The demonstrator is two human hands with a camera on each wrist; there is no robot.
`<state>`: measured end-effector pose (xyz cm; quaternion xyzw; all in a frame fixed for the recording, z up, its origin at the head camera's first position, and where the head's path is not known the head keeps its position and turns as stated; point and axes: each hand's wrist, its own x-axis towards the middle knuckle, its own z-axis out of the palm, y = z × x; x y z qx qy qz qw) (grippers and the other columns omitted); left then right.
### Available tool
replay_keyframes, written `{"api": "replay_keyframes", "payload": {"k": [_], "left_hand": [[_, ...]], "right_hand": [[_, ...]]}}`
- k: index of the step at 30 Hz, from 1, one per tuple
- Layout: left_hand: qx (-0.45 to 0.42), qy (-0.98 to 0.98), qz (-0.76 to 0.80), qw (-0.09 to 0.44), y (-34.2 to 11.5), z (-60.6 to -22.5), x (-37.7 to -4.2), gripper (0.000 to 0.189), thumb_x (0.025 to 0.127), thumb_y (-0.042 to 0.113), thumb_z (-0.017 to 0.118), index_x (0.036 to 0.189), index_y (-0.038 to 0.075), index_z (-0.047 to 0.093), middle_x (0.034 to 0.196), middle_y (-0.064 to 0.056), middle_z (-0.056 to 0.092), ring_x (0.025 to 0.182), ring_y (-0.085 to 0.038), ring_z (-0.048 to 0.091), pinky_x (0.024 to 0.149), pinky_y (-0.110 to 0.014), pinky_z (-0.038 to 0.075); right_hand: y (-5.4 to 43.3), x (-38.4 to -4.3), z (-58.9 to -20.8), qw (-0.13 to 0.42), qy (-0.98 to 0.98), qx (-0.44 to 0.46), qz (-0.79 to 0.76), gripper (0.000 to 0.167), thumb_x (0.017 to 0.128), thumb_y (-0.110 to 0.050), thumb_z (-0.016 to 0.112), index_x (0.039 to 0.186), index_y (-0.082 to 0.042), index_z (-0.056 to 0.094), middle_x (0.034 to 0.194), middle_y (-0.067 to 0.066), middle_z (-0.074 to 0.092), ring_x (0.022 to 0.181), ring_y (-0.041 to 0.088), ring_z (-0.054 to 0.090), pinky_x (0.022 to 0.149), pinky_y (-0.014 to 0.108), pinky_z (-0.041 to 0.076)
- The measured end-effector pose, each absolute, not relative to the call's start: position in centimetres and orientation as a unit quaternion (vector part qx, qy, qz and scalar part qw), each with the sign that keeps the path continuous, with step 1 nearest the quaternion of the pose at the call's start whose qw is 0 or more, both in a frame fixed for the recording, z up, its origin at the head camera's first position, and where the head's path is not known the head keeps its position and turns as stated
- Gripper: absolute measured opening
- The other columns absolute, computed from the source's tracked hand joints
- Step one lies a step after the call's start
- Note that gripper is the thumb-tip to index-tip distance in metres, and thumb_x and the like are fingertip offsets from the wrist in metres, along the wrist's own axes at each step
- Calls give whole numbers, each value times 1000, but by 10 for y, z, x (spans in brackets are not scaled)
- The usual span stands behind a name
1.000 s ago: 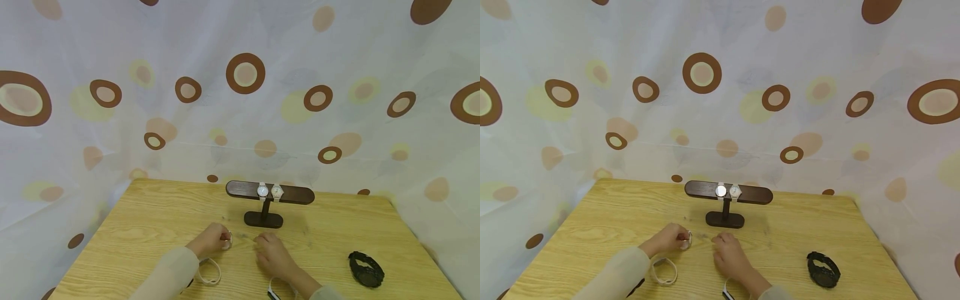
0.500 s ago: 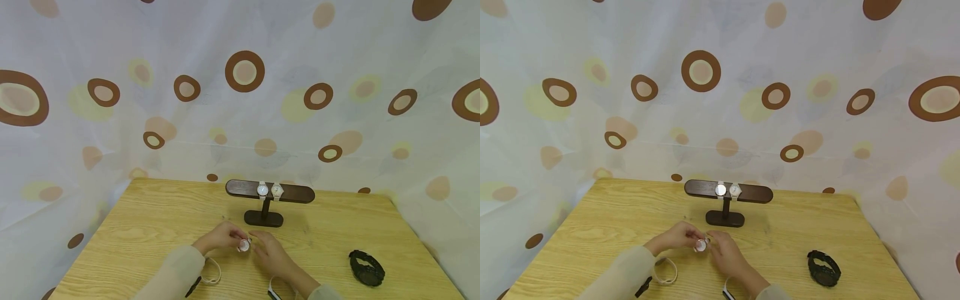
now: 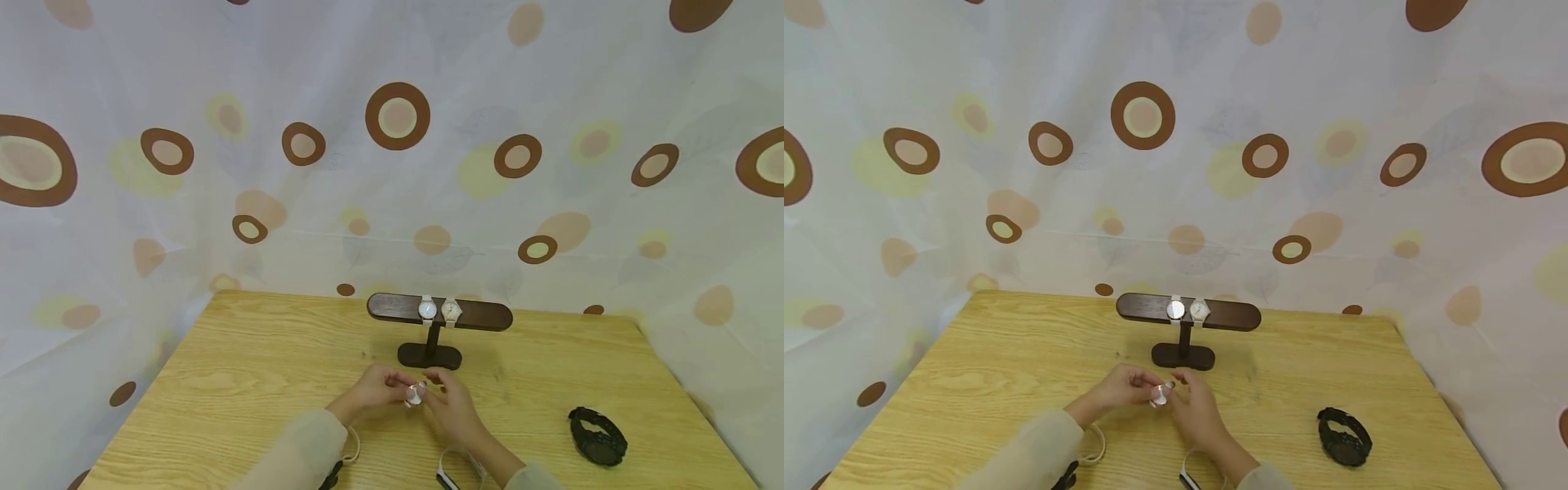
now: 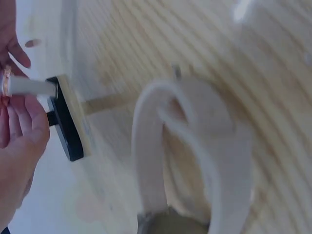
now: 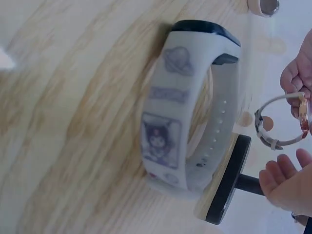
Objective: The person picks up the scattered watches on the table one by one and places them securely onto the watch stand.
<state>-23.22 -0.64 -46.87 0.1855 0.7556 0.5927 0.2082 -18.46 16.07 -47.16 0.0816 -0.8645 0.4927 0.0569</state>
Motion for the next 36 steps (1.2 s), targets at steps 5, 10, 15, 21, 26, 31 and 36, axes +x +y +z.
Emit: {"api": "replay_keyframes", "payload": {"k": [5,10,15,21,26,31,36], "left_hand": [[136,730,650,160,5,-474,-227,23,85,1,63,103,-14,63,88,-18,68,74,-7,61,73,-30,58],[96,702,694,131,16,-480,-223,24,85,0,62,104,-14,61,91,-17,68,74,-4,60,73,-27,57],[80,692,708,114,23,-482,-220,24,86,-1,61,106,-14,61,92,-16,67,75,-5,59,76,-33,57],[65,689,714,108,25,-480,-217,23,86,-2,61,106,-13,61,91,-13,67,74,-5,58,73,-29,57],[67,679,722,113,26,-474,-216,24,86,0,62,107,-13,61,90,-10,67,74,-4,59,70,-23,56],[80,675,724,120,27,-466,-213,25,86,0,62,107,-14,60,93,-13,67,75,-4,59,70,-21,56],[84,670,725,131,29,-458,-210,25,85,-1,62,108,-13,60,94,-13,67,75,-4,59,72,-23,57]], "right_hand": [[160,-190,-475,47,-815,7,577,23,86,-8,64,105,4,59,92,11,63,78,9,56,67,18,48],[161,-193,-474,43,-779,-23,625,23,84,0,63,104,10,58,84,12,63,68,2,54,62,14,49],[165,-195,-472,53,-774,-24,630,20,83,4,63,100,12,59,84,14,63,68,2,55,62,14,51],[168,-193,-468,51,-778,-22,626,23,83,2,64,103,10,59,86,13,62,70,3,55,65,18,52],[176,-191,-469,81,-832,45,547,45,76,-8,75,116,0,57,110,12,61,96,22,56,81,31,50],[184,-189,-471,122,-866,115,471,51,70,-8,80,117,-6,59,118,8,60,110,32,54,90,51,47],[188,-187,-471,160,-866,137,453,47,69,-4,79,113,-8,62,114,5,64,106,30,58,89,46,50]]}}
